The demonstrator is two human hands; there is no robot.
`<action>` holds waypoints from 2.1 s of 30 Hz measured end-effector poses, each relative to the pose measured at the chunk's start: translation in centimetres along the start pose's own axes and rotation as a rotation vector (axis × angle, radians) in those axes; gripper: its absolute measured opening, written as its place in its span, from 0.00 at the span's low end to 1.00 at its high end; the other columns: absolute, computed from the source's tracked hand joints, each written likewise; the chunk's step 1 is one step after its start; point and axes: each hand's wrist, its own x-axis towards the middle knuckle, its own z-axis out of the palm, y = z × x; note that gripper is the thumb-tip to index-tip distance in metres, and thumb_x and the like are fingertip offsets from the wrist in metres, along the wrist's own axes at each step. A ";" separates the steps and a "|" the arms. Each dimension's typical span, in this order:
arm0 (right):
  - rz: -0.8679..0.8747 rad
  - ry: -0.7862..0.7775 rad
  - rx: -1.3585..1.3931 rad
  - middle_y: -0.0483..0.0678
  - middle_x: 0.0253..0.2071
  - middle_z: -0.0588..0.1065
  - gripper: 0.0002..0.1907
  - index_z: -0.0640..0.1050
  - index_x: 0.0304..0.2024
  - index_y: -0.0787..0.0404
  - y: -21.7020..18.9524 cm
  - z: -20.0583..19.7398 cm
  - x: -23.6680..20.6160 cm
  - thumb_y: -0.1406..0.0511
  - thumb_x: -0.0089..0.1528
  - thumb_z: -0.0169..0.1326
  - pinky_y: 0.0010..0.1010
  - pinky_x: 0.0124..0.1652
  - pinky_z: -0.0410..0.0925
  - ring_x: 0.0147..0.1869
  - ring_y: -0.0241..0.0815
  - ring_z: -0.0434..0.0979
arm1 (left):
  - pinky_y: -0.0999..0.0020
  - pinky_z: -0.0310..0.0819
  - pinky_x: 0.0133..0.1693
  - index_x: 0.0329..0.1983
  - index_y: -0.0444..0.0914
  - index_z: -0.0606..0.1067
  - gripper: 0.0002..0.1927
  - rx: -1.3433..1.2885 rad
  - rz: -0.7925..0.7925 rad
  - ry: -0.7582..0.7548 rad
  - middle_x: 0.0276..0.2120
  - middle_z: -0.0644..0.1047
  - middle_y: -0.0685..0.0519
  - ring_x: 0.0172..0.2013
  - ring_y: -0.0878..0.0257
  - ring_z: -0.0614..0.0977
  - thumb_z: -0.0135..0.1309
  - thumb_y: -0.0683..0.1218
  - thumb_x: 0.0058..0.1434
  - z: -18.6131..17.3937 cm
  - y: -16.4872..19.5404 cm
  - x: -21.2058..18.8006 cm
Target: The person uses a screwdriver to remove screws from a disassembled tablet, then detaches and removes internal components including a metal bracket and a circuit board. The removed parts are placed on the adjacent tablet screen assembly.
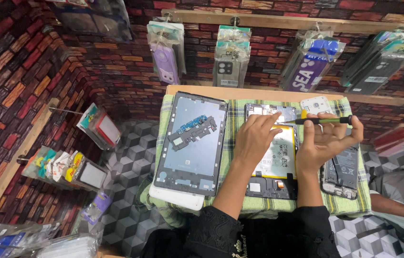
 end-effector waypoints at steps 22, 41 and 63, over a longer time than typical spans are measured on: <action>-0.066 -0.111 -0.237 0.57 0.56 0.70 0.36 0.54 0.69 0.55 -0.7 2.0 0.3 0.83 0.70 0.56 0.30 0.56 0.76 0.59 0.45 0.78 | 0.70 0.81 0.38 0.50 0.35 0.77 0.14 -1.036 -0.666 0.271 0.44 0.81 0.48 0.38 0.66 0.82 0.41 0.38 0.69 0.6 -2.0 0.3; -0.085 -0.174 -0.255 0.57 0.61 0.67 0.34 0.54 0.69 0.55 -0.4 1.6 0.4 0.84 0.70 0.53 0.32 0.62 0.71 0.65 0.46 0.73 | 0.77 0.67 0.25 0.42 0.36 0.82 0.12 -0.817 -0.667 0.142 0.20 0.73 0.60 0.22 0.74 0.73 0.48 0.42 0.67 1.0 -1.7 0.4; -0.221 -0.216 -0.432 0.55 0.57 0.70 0.35 0.59 0.67 0.59 -1.5 1.6 1.3 0.82 0.65 0.60 0.33 0.58 0.66 0.61 0.48 0.72 | 0.72 0.69 0.25 0.44 0.36 0.82 0.11 -0.607 -0.617 0.096 0.19 0.75 0.58 0.20 0.73 0.73 0.50 0.43 0.68 1.2 -1.1 0.7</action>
